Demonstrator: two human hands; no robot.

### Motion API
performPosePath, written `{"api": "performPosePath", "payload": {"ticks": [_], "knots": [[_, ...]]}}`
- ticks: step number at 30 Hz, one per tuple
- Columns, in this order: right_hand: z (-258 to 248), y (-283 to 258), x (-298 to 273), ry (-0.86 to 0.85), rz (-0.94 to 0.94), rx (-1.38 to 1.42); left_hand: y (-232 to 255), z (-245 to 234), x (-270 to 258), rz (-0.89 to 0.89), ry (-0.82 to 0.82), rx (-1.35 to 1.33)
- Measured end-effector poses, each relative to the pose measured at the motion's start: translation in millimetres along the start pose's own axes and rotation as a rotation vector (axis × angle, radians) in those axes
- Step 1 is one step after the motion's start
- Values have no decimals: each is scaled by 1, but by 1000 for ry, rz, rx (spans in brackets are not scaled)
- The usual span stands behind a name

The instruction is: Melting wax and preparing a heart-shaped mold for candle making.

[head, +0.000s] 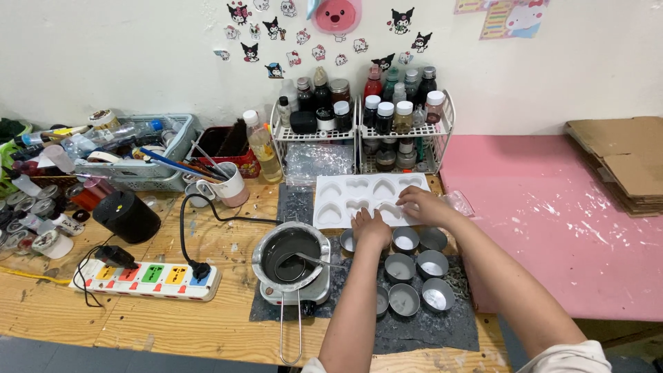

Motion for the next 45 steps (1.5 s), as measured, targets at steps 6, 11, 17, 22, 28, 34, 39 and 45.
{"api": "performPosePath", "payload": {"ticks": [6,11,17,22,28,34,39,45], "knots": [[-71,-28,-73,177,238,98,-12,10,9,41,-11,9],[-88,-23,-179,37,899,-247,-9,3,-7,78,27,-40],[-29,1,-232,-27,892,-186,-2,-11,-14,43,-65,38],[-52,-21,-211,257,798,-28,-5,-3,-10,42,-56,23],[-63,-93,-111,435,288,-45,-1,-2,-14,45,-29,47],[-41,-107,-38,403,202,-191,-4,7,-5,39,-21,75],[-29,-108,-20,304,265,-267,5,-10,-17,23,-38,71],[-13,-93,-9,294,212,-300,1,7,-1,32,-81,119]]}}
Point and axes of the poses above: each hand's wrist, its own x-axis towards the middle knuckle, its own z-axis out of the palm, y = z × x, the point moved 1 cm from there along x, towards the middle knuckle, and after that the axes turned 9 degrees about z, right-handed, at the moved point
